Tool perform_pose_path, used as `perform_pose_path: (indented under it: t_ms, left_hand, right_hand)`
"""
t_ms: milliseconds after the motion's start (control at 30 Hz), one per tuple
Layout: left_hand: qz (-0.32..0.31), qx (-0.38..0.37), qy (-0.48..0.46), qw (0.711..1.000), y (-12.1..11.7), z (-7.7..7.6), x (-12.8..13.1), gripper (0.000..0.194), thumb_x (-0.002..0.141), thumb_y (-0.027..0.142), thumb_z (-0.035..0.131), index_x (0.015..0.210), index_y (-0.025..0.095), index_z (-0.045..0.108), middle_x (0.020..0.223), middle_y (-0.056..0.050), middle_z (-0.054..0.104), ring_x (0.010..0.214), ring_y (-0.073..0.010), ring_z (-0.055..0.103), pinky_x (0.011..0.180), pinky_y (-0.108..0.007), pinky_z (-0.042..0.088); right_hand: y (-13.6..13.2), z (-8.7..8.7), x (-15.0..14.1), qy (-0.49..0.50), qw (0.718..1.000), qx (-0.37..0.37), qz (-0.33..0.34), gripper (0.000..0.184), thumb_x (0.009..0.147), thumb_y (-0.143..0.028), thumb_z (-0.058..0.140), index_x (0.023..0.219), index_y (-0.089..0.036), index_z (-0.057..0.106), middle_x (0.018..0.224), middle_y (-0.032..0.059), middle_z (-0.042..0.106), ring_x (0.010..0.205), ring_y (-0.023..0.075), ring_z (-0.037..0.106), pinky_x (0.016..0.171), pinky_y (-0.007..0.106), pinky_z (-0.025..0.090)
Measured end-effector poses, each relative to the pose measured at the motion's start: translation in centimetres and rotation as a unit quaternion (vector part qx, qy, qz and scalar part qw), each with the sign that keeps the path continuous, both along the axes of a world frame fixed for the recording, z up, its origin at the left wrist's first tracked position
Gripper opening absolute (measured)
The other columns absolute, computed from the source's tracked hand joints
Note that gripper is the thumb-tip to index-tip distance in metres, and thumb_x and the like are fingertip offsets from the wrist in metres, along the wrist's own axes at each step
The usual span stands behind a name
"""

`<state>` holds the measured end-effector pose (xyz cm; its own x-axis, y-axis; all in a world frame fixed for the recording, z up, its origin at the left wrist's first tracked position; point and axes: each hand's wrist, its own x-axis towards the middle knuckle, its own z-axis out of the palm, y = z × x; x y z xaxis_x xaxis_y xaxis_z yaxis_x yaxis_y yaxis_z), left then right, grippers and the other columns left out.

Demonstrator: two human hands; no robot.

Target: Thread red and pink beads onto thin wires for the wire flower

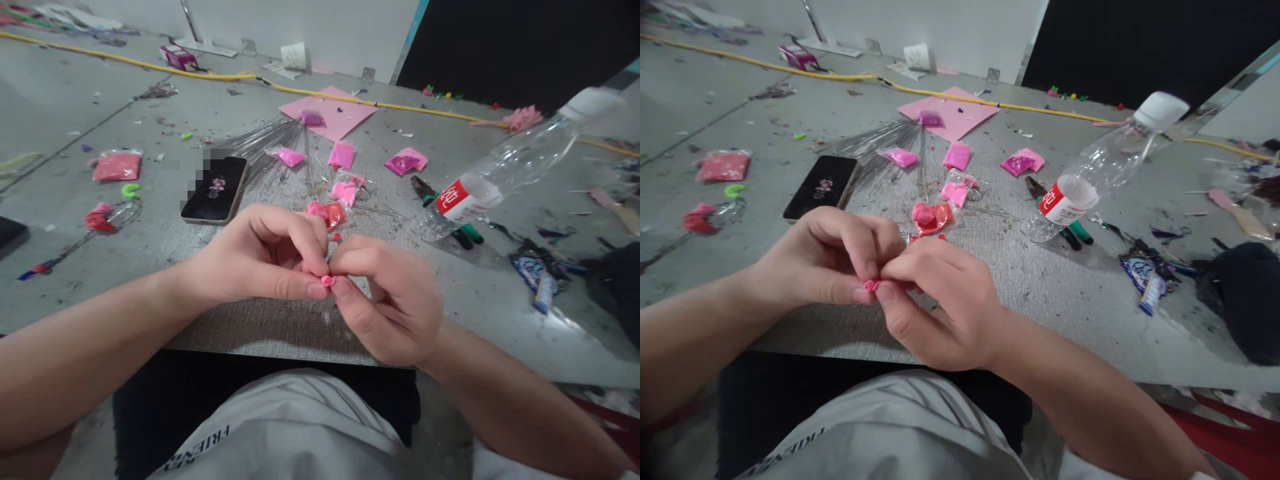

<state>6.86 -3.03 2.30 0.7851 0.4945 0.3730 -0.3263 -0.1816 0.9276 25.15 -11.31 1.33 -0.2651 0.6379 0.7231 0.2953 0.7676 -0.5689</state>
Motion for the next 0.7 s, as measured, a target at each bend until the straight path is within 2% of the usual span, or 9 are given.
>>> perform_pose_path:
  t_ms: [700]
  left_hand:
    - [-0.007,0.018,-0.006,1.0,0.21,-0.09,0.04,0.013,0.077,0.017,0.087,0.073,0.017,0.074,0.067,-0.002,0.065,0.06,-0.0119,0.064,0.059,-0.022,0.057]
  right_hand:
    - [-0.12,-0.07,-0.25,0.013,1.0,-0.017,0.007,0.009,0.093,-0.014,0.058,0.087,-0.017,0.064,0.073,0.0032,0.067,0.065,0.0126,0.062,0.062,0.026,0.056]
